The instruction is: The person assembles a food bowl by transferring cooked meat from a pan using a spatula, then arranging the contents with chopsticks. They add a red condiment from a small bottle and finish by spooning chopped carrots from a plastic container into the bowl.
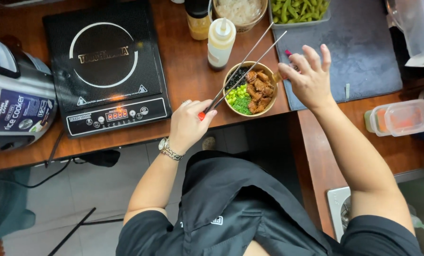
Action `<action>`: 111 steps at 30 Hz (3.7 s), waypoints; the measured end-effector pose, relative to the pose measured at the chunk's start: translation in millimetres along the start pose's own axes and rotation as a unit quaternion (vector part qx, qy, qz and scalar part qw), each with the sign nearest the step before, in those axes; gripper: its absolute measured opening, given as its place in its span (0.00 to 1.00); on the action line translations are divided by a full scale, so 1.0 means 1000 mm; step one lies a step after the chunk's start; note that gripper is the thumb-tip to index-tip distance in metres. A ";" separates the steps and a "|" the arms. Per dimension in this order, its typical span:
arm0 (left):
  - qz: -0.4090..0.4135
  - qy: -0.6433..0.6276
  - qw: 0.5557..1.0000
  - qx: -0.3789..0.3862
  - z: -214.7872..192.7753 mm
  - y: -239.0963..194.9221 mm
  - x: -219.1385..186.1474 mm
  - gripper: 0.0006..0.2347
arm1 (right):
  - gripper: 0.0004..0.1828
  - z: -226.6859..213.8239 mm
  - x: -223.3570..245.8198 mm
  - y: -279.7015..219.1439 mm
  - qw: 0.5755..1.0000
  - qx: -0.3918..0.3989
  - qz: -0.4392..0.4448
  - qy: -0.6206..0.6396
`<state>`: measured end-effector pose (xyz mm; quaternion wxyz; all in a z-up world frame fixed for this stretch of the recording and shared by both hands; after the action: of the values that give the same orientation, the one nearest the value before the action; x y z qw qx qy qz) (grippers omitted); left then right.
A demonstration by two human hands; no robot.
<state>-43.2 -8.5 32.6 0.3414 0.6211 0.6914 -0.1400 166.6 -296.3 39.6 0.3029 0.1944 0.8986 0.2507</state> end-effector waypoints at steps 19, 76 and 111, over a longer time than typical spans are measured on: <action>-0.043 0.055 0.997 0.028 0.019 0.007 0.010 0.08 | 0.12 -0.010 0.028 0.016 0.998 -0.037 0.003 0.052; 0.191 -0.022 0.978 -0.077 0.083 0.061 -0.112 0.09 | 0.25 -0.094 0.135 -0.011 0.867 -0.025 0.347 0.356; -0.067 0.146 0.984 0.074 -0.122 0.265 0.120 0.20 | 0.23 -0.100 0.001 -0.043 0.788 0.112 0.399 0.455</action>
<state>173.4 209.1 104.9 0.1796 0.6109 0.7615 -0.1213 92.8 -363.8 83.7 -0.2921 0.4316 0.7966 0.3063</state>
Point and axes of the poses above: each hand's wrist, its own y-axis towards the middle knuckle, its own z-axis out of the palm, x = y × z, the point moved 3 cm from there along y, towards the middle knuckle, and after that the axes turned 5 degrees about -z, right-handed, at the moved point
